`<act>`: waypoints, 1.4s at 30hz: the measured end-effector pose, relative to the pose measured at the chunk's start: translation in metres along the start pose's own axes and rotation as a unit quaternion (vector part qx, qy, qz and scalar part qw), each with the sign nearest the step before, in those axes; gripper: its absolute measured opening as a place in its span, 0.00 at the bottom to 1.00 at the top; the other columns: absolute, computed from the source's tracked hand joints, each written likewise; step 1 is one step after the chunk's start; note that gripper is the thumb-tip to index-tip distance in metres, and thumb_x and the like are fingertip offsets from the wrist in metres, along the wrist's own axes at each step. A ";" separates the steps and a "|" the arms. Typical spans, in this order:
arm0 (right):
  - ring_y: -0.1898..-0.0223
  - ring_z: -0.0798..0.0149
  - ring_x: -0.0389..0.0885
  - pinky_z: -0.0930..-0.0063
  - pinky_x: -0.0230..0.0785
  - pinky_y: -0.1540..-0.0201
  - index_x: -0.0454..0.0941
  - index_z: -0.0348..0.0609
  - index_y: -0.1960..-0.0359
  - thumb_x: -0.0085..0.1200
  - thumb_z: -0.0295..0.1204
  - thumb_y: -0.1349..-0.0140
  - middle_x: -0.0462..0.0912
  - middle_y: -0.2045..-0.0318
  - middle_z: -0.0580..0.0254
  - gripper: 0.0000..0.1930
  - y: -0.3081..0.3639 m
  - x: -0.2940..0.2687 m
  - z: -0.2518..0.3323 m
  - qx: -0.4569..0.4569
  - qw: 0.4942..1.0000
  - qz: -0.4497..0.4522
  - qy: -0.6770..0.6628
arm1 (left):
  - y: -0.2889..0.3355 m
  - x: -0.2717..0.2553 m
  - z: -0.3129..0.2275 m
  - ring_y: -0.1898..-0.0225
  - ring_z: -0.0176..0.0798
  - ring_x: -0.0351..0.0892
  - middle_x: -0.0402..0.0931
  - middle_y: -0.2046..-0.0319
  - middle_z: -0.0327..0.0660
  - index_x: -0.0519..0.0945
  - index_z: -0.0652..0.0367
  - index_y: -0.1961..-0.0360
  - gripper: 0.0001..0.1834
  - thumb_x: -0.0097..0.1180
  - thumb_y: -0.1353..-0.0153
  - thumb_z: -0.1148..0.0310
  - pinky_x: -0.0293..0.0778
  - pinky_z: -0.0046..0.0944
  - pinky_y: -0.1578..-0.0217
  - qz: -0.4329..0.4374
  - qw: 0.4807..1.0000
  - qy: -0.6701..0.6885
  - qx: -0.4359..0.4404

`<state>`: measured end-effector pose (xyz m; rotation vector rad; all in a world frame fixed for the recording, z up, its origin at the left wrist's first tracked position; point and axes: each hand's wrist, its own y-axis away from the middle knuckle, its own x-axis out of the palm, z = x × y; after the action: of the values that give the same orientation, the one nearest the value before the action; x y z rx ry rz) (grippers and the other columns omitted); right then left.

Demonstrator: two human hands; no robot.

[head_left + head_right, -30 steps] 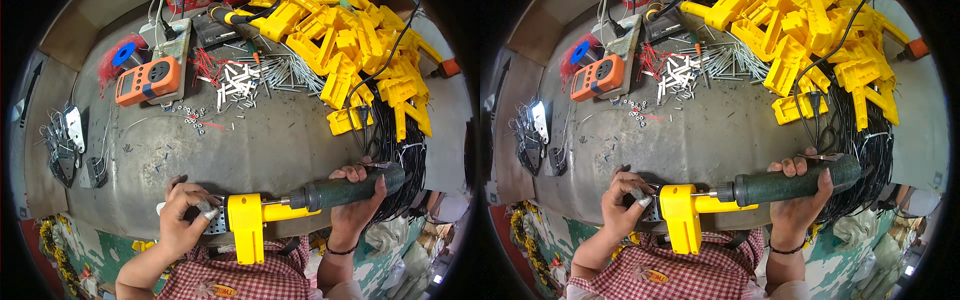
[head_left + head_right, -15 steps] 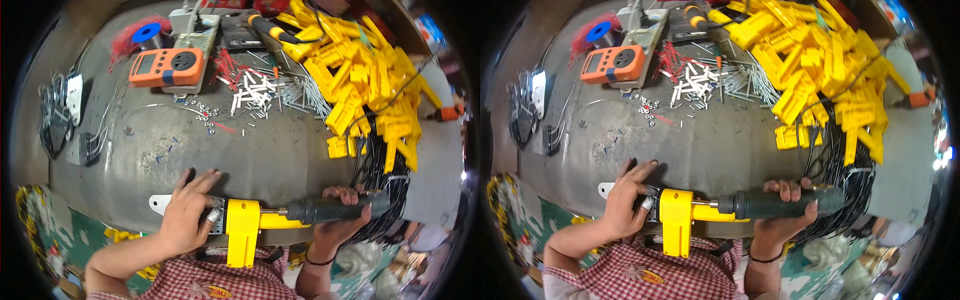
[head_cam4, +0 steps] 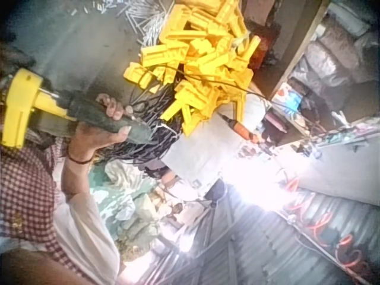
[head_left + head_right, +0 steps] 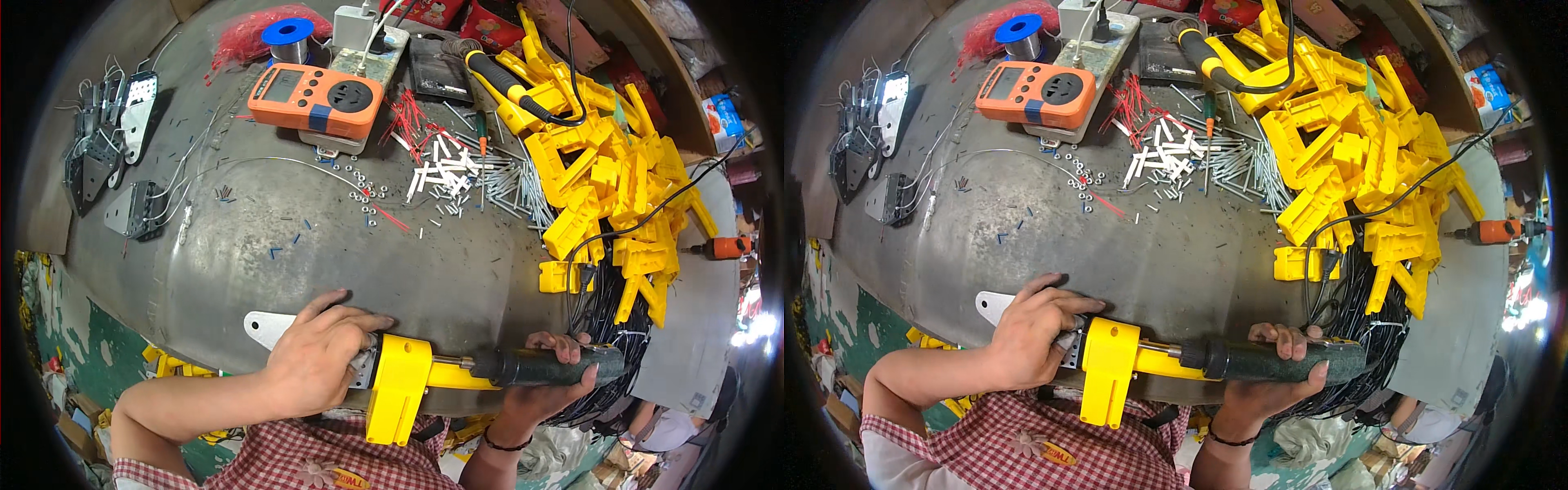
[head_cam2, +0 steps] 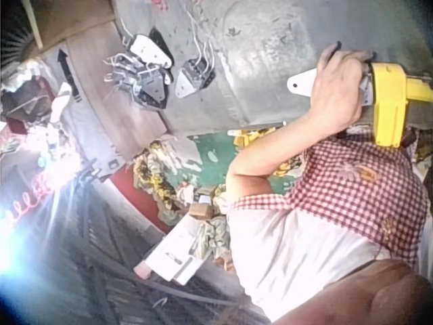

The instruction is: The person assembles an electronic device by soldering wires to a motor with a soldering iron, then fitting the motor and other components into a yellow plastic housing and securing them with screws using an electric screwdriver.

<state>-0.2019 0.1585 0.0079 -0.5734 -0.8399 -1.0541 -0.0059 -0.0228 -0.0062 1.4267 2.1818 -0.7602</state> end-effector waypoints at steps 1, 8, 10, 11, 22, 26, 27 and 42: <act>0.68 0.75 0.70 0.70 0.61 0.53 0.62 0.47 0.55 0.50 0.37 0.42 0.67 0.73 0.73 0.16 0.000 0.000 0.000 0.000 1.000 0.000 0.001 | 0.000 0.000 0.001 0.51 0.48 0.71 0.73 0.52 0.44 0.65 0.60 0.67 0.20 0.53 0.65 0.83 0.58 0.53 0.42 0.007 1.000 -0.007 0.002; 0.69 0.73 0.68 0.70 0.61 0.54 0.65 0.47 0.55 0.49 0.41 0.42 0.68 0.74 0.72 0.17 -0.008 0.007 0.003 -0.002 1.000 -0.024 -0.006 | -0.011 -0.002 -0.007 0.55 0.50 0.71 0.74 0.55 0.42 0.67 0.60 0.67 0.19 0.52 0.65 0.83 0.62 0.50 0.48 -0.009 1.000 -0.010 -0.004; 0.69 0.72 0.68 0.69 0.61 0.54 0.66 0.47 0.54 0.48 0.41 0.41 0.68 0.74 0.71 0.18 -0.011 0.010 0.005 0.004 1.000 -0.024 -0.002 | -0.015 -0.001 -0.006 0.58 0.52 0.73 0.76 0.58 0.47 0.65 0.60 0.66 0.18 0.53 0.60 0.84 0.64 0.50 0.50 -0.016 0.998 -0.023 -0.047; 0.69 0.72 0.67 0.69 0.60 0.54 0.66 0.48 0.54 0.48 0.42 0.42 0.68 0.74 0.70 0.18 -0.010 0.013 0.008 0.017 0.999 -0.041 0.020 | -0.012 0.001 -0.006 0.56 0.54 0.73 0.74 0.56 0.48 0.66 0.60 0.63 0.17 0.51 0.56 0.84 0.64 0.49 0.50 -0.044 0.997 -0.005 -0.065; 0.69 0.72 0.67 0.70 0.59 0.53 0.68 0.43 0.52 0.51 0.37 0.42 0.69 0.73 0.71 0.19 0.006 -0.003 0.026 0.041 0.998 0.016 -0.052 | -0.021 -0.018 -0.005 0.50 0.54 0.66 0.68 0.52 0.50 0.66 0.64 0.46 0.40 0.65 0.65 0.64 0.59 0.52 0.47 0.130 0.989 -0.063 0.010; 0.70 0.72 0.67 0.69 0.58 0.54 0.67 0.45 0.53 0.51 0.38 0.43 0.69 0.75 0.71 0.18 0.011 -0.003 0.016 0.030 0.996 0.015 -0.079 | -0.019 -0.018 -0.008 0.50 0.54 0.65 0.68 0.53 0.49 0.66 0.64 0.46 0.40 0.64 0.66 0.68 0.58 0.51 0.47 0.129 0.989 -0.072 0.000; 0.70 0.71 0.67 0.69 0.58 0.54 0.66 0.47 0.53 0.51 0.40 0.44 0.69 0.76 0.70 0.19 0.011 -0.003 0.011 0.032 0.995 0.014 -0.089 | -0.020 -0.018 -0.009 0.50 0.54 0.65 0.68 0.53 0.49 0.67 0.64 0.47 0.39 0.64 0.66 0.69 0.58 0.51 0.47 0.128 0.989 -0.073 -0.001; 0.68 0.68 0.68 0.65 0.55 0.51 0.62 0.46 0.50 0.50 0.41 0.41 0.70 0.74 0.67 0.21 0.012 -0.002 0.012 0.022 0.998 -0.013 -0.050 | -0.087 -0.032 0.044 0.62 0.53 0.73 0.72 0.68 0.49 0.71 0.61 0.64 0.15 0.56 0.55 0.81 0.71 0.46 0.61 -0.082 0.965 -0.241 -0.068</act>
<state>-0.1957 0.1735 0.0126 -0.5827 -0.9586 -1.0338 -0.0720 -0.1014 -0.0018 0.8846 1.9360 -0.8883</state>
